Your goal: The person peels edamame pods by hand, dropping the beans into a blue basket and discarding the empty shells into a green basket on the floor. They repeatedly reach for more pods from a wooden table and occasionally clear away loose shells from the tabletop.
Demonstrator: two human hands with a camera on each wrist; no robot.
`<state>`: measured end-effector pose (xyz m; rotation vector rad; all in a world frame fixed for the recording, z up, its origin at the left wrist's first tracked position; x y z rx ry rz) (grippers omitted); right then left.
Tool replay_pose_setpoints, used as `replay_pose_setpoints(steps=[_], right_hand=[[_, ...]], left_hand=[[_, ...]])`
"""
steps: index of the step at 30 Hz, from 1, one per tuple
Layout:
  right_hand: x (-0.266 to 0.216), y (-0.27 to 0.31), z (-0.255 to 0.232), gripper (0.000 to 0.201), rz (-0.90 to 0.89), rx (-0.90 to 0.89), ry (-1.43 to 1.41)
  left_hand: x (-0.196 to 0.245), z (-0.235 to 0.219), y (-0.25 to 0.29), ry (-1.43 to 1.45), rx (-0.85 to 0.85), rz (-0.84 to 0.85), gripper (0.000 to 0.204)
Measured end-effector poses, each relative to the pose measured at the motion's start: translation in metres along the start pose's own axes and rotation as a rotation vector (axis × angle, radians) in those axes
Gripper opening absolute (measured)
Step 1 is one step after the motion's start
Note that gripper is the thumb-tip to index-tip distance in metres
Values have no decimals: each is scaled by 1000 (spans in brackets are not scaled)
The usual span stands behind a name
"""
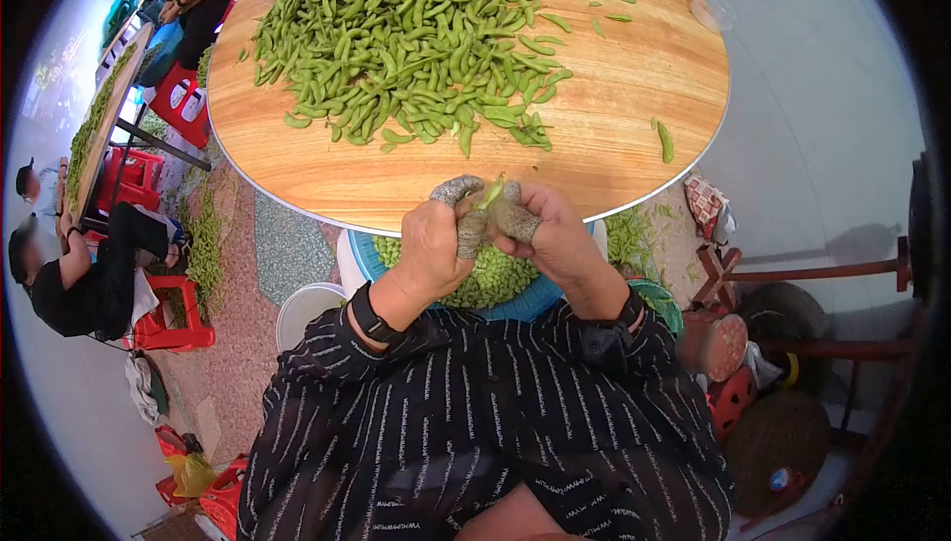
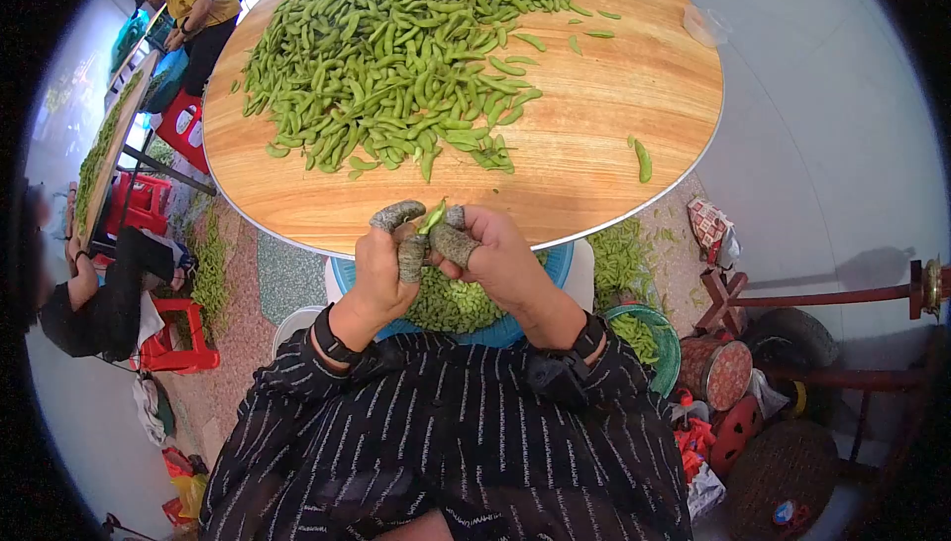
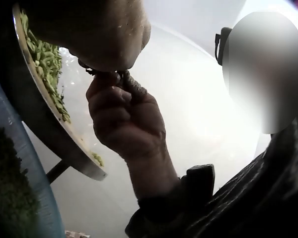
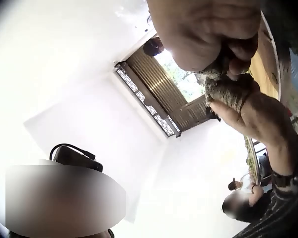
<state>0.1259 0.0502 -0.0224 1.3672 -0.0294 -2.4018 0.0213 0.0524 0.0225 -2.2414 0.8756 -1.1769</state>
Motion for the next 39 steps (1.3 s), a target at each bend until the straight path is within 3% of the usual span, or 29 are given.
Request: replay_pose_setpoints(steps=[2,6,8,9,11,13,16,20,22,25,26,28,29,31,39], right_hand=[[7,-1,2,10,52,-26,-59],[7,-3,3,10,-3,-17,-55],[6,-4,3,10,-54,-22,2],[2,-6,3,10,-138,-27,137],[4,-8,2,10,-216,-34,272],[-10,-2,8,10,-511,-63,480],[-20,3,12,10,-580,-52,691],[-10,1,2,9,-478,11,640],[-13,3,4,9,-395,27,764],[-12,3,3,6,-387,-33,697],[-11,2,1,6,-388,-35,699],[2,-1,-2,3,-280,-91,414],[0,0,-2,3,-278,-91,413],[1,0,-6,3,-149,-73,323],[-4,8,-8,4,-157,-8,234]], left_hand=[[7,1,-2,-170,-49,50,37],[13,3,-1,-215,-81,150,42],[-10,9,7,112,-98,-162,39],[-8,11,8,113,-99,-164,39],[-28,19,16,643,-53,-541,33],[-24,17,12,682,-81,-618,30],[-42,40,33,1206,-137,-975,30],[-39,41,29,1220,-161,-992,25],[-28,34,14,811,-283,-706,17],[-30,33,12,759,-242,-561,14],[-30,31,12,758,-240,-559,14],[-32,36,22,876,-338,-761,19],[-32,35,22,876,-338,-763,19],[-32,42,30,1209,-310,-936,19],[-25,35,32,957,-431,-831,19]])
Point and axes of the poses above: each hand's wrist, its own y-axis away from the middle knuckle, its own z-axis out of the palm, x = y × z, the point moved 8 cm from there along -y, towards the middle knuckle, and after that the axes turned 4 degrees about -y, right-handed, at the moved point
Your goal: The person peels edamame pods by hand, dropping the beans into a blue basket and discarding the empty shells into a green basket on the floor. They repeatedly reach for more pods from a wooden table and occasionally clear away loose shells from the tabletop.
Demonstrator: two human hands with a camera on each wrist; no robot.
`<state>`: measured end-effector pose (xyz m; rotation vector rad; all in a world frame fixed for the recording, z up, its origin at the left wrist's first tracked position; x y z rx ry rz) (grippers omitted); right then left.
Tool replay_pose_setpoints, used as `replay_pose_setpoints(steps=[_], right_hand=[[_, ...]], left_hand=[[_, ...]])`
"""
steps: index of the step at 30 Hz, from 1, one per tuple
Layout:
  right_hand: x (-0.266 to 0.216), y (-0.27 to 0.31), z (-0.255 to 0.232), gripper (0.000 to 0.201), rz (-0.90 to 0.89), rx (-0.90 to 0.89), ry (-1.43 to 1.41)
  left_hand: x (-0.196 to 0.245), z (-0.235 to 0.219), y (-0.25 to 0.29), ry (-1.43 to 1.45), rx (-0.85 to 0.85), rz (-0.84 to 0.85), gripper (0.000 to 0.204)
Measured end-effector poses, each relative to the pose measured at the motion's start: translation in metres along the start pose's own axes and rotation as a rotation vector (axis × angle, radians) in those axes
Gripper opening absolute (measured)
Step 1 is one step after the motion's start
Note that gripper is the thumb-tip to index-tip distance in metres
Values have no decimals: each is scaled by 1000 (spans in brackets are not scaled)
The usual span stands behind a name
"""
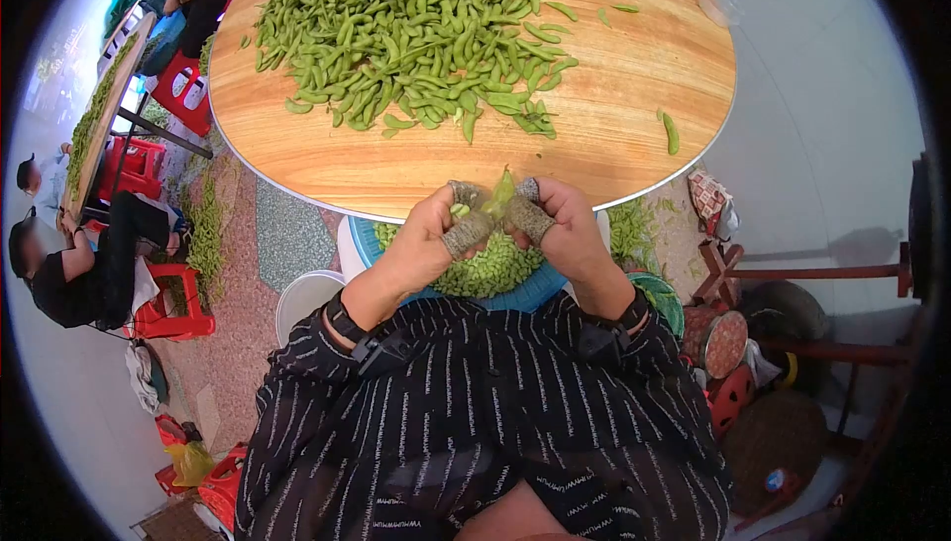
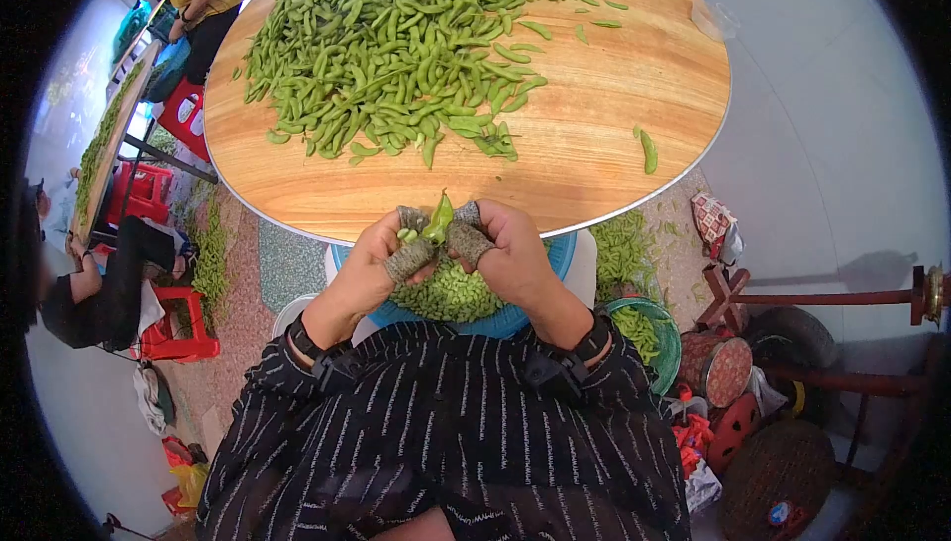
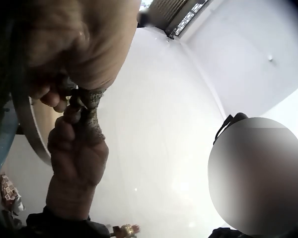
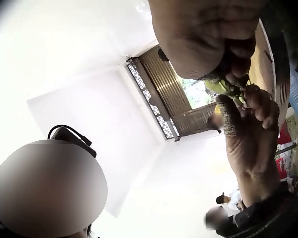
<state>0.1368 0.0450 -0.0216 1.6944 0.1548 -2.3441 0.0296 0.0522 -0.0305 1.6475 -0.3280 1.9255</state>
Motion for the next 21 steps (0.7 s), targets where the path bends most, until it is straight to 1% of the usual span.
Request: replay_pose_setpoints(steps=[1,2,4,5,7,8,10,14,16,17,19,20,21], right_hand=[[-3,1,0,5,-14,10,-5],[-5,2,1,5,-14,10,-4],[-4,2,4,8,50,22,-140],[-6,2,5,8,50,22,-139],[0,6,10,14,168,-13,-365],[-1,6,10,14,167,-9,-367],[0,7,13,18,189,-46,-377],[2,8,10,20,152,-67,-278],[-3,8,9,19,112,-39,-172],[-1,8,8,19,113,-39,-172],[0,6,7,17,40,-52,-96],[-1,7,7,17,41,-53,-96],[-4,6,9,16,21,-53,-62]], left_hand=[[-1,2,0,-40,-36,6,19],[-2,2,0,-40,-36,6,19],[15,-4,0,-301,87,208,12],[17,-4,1,-301,88,209,12],[36,2,6,-659,141,388,12],[35,1,6,-659,137,387,12],[39,6,7,-826,103,479,10],[40,9,6,-826,44,469,10],[37,8,4,-618,-8,421,16],[34,8,3,-617,-9,420,16],[27,4,1,-480,-31,423,25],[27,4,1,-480,-30,423,25],[25,4,0,-449,-61,394,29]])
Point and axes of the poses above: each hand's wrist, its own y-axis away from the middle knuckle, its own z-axis out of the palm, x = y × z, the point moved 8 cm from there along -y, towards the middle knuckle, and after that the axes turned 4 degrees about -y, right-handed, at the moved point
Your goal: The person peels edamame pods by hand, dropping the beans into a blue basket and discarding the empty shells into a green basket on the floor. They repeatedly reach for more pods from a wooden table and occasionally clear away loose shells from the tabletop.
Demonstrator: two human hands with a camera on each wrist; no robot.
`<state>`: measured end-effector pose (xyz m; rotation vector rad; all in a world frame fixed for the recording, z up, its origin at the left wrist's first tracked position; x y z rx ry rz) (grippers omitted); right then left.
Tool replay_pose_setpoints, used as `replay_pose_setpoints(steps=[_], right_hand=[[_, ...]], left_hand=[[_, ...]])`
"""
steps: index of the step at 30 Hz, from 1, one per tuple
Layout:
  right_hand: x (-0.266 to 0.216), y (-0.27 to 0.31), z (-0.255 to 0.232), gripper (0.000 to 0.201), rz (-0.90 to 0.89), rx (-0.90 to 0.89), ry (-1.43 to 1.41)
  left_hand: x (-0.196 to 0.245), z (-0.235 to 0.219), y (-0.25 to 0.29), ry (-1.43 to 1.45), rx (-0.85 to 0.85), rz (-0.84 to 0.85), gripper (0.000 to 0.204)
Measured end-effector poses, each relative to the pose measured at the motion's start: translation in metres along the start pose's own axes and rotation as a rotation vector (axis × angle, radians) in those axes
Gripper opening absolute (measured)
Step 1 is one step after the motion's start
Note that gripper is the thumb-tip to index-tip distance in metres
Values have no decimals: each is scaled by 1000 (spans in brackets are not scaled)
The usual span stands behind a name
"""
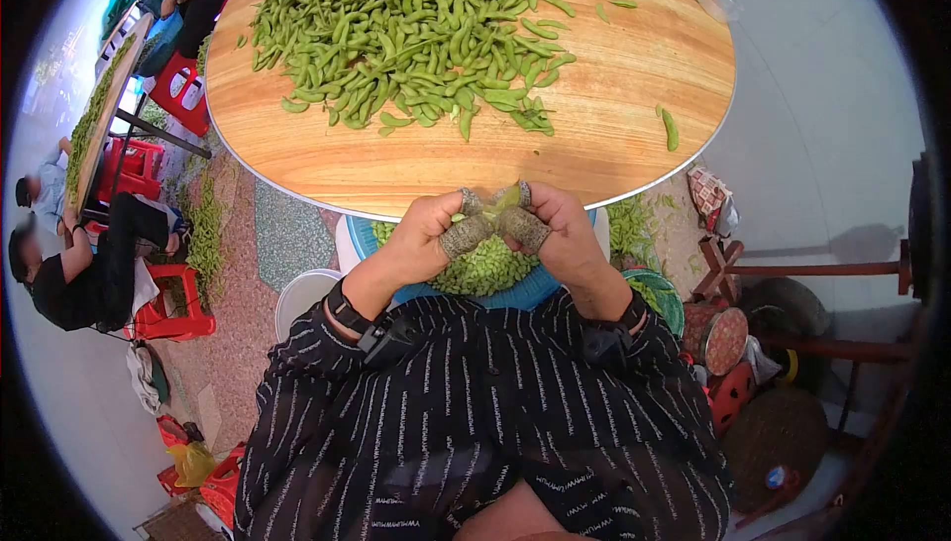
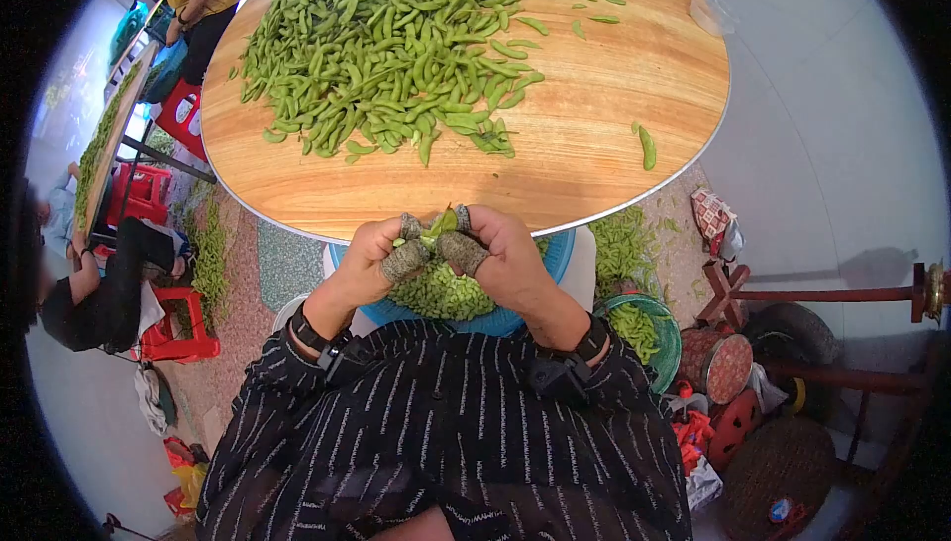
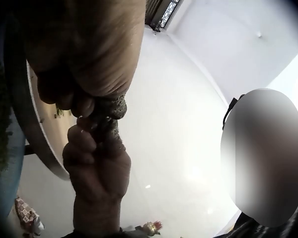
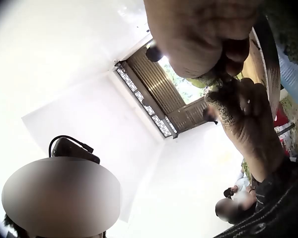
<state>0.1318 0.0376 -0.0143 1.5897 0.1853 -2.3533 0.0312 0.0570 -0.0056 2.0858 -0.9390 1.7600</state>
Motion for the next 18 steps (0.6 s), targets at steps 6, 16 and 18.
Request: replay_pose_setpoints(steps=[6,16,18], right_hand=[[-4,-8,-4,14,-245,81,421],[-19,-6,-1,27,-294,202,404],[-29,-5,4,34,-352,199,525]], left_hand=[[-33,4,5,366,-76,-326,19],[-12,-16,-6,60,162,-252,13],[-19,-12,-6,110,126,-294,12]])
Point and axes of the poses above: each hand's wrist, its own y-axis away from the middle knuckle, its own z-axis out of the palm, x = y × z, the point moved 8 cm from there along -y, towards the middle knuckle, and after that the axes turned 4 degrees about -y, right-handed, at the moved point
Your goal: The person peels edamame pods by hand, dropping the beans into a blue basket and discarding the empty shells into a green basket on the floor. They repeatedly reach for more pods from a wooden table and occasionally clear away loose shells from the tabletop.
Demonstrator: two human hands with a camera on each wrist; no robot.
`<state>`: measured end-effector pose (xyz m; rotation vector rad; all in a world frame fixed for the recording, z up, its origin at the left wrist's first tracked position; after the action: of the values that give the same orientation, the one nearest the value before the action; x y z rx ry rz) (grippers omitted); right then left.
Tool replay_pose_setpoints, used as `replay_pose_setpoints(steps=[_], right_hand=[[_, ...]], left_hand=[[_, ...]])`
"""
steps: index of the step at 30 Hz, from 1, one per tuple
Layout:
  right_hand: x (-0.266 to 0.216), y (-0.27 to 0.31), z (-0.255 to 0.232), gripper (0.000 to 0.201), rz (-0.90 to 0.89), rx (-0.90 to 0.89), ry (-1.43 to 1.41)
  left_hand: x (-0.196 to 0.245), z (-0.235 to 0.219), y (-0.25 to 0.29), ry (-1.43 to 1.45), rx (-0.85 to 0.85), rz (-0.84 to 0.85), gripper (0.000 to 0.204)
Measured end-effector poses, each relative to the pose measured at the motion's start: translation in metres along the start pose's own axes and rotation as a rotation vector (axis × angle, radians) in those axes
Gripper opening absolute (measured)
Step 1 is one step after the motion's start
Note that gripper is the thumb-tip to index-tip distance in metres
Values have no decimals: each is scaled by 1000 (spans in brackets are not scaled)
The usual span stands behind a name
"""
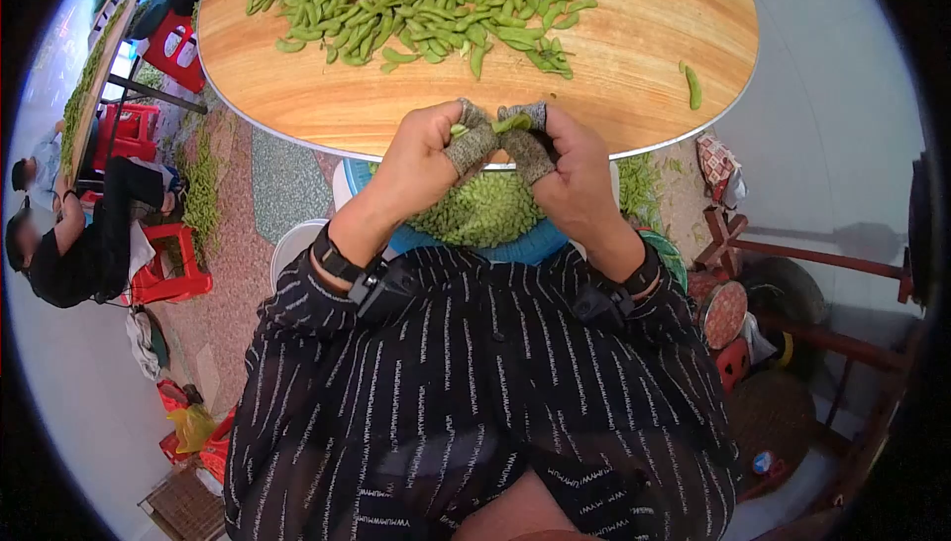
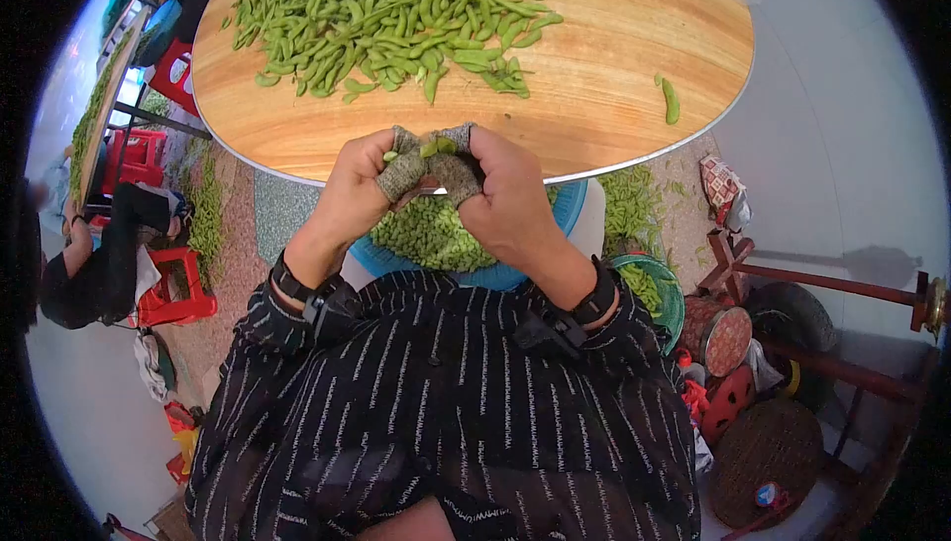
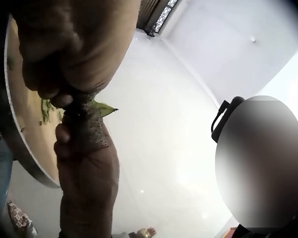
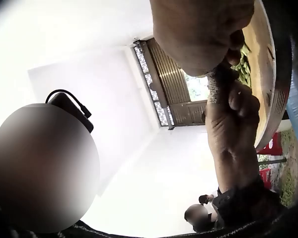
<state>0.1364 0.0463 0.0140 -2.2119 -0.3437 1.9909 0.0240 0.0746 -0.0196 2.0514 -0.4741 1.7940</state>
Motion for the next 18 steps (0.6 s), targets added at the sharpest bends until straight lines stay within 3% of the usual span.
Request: replay_pose_setpoints(steps=[4,6,7,9,12,13,15,18], right_hand=[[3,0,0,26,-63,-75,82],[16,3,7,13,229,-144,-307],[17,3,7,13,235,-143,-308],[22,6,11,9,320,-169,-541],[33,13,15,8,419,-151,-658],[34,15,15,8,421,-150,-657],[23,13,13,10,226,-177,-348],[-1,10,12,12,70,-188,-164]], left_hand=[[-7,6,2,119,-104,-140,12],[-3,12,5,265,-238,-88,14],[-3,13,5,269,-238,-94,14],[9,9,5,26,-181,49,23],[10,12,10,51,-211,-7,23],[10,13,13,52,-212,-7,23],[14,12,17,-7,-207,26,21],[4,8,19,78,-165,-19,14]])
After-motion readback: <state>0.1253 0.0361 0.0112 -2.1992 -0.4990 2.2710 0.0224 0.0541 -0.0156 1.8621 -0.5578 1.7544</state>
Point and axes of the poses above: each hand's wrist, its own y-axis away from the middle knuckle, its own z-axis out of the palm, x = y × z, the point moved 8 cm from there along -y, towards the middle knuckle, and after that the axes turned 4 degrees about -y, right-handed, at the moved point
